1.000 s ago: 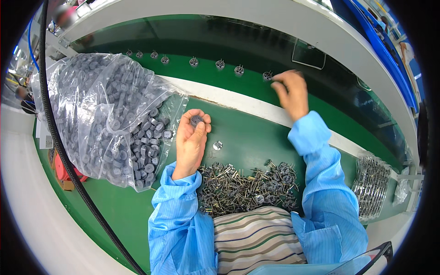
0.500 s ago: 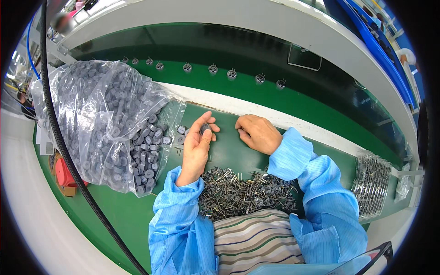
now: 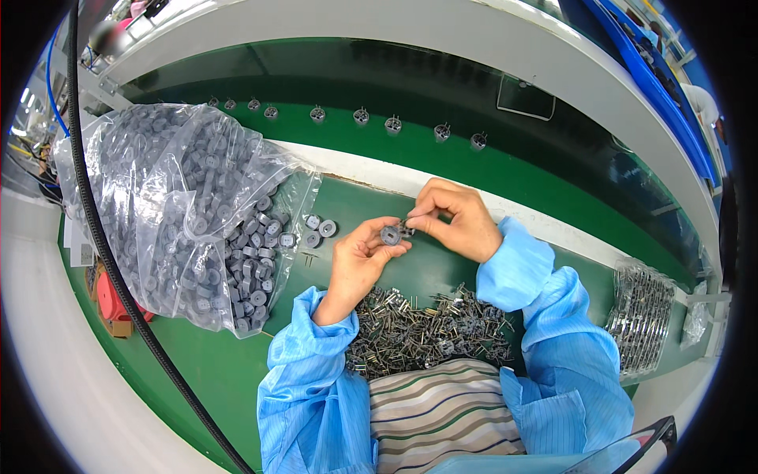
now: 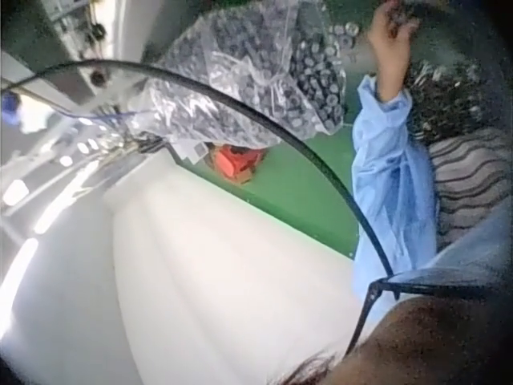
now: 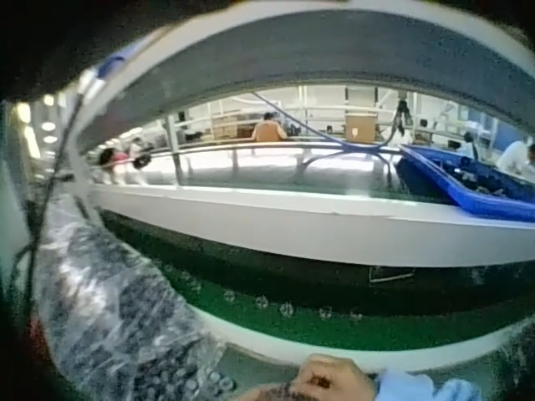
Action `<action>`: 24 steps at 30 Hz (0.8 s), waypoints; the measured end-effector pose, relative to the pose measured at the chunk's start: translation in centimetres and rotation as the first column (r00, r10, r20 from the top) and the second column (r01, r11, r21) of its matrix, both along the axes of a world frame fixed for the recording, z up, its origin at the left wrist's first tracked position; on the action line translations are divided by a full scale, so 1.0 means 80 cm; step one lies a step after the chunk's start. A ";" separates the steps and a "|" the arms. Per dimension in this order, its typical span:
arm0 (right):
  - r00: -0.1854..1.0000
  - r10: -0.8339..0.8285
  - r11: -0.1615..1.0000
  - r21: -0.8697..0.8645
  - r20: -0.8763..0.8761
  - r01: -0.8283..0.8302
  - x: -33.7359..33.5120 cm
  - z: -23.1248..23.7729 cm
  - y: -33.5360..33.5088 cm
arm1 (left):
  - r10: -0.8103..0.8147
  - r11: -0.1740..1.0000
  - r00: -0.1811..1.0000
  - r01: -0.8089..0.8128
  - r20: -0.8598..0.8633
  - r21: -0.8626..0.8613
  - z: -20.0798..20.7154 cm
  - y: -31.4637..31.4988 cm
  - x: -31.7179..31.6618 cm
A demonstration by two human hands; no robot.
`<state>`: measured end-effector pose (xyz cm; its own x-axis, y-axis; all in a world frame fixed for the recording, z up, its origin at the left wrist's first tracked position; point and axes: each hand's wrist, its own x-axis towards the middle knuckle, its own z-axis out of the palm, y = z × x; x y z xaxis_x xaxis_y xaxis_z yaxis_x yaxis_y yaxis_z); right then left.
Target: Manually assemble small electronic components by inserting small pins or connectors into gray circular housings.
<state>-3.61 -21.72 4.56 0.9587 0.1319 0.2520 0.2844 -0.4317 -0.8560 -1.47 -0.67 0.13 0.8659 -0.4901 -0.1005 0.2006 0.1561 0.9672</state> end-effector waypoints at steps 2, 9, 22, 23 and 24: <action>0.999 -0.021 0.993 0.112 -0.037 0.025 -0.006 -0.003 0.015 | -0.044 0.995 0.995 0.037 0.085 0.089 -0.001 -0.001 -0.003; 0.956 0.008 0.982 -0.183 0.293 0.048 -0.007 -0.014 0.027 | 0.015 0.993 0.983 -0.037 0.185 0.116 -0.008 -0.003 -0.004; 0.996 0.062 0.998 0.002 0.057 -0.063 -0.016 -0.012 0.033 | -0.011 0.924 0.883 -0.171 0.470 0.343 0.007 0.000 -0.011; 0.996 0.071 0.994 0.086 -0.051 -0.066 -0.016 -0.009 0.034 | -0.010 0.914 0.864 -0.196 0.503 0.356 0.008 0.000 -0.011; 0.996 0.069 0.994 0.086 -0.051 -0.065 -0.016 -0.009 0.032 | -0.011 0.904 0.844 -0.221 0.536 0.366 0.009 0.000 -0.011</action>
<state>-4.91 -19.12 3.82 0.9608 0.1766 0.2137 0.2632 -0.3390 -0.9032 -2.31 -0.71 0.84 0.8882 -0.4097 0.2080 -0.3375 -0.2745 0.9004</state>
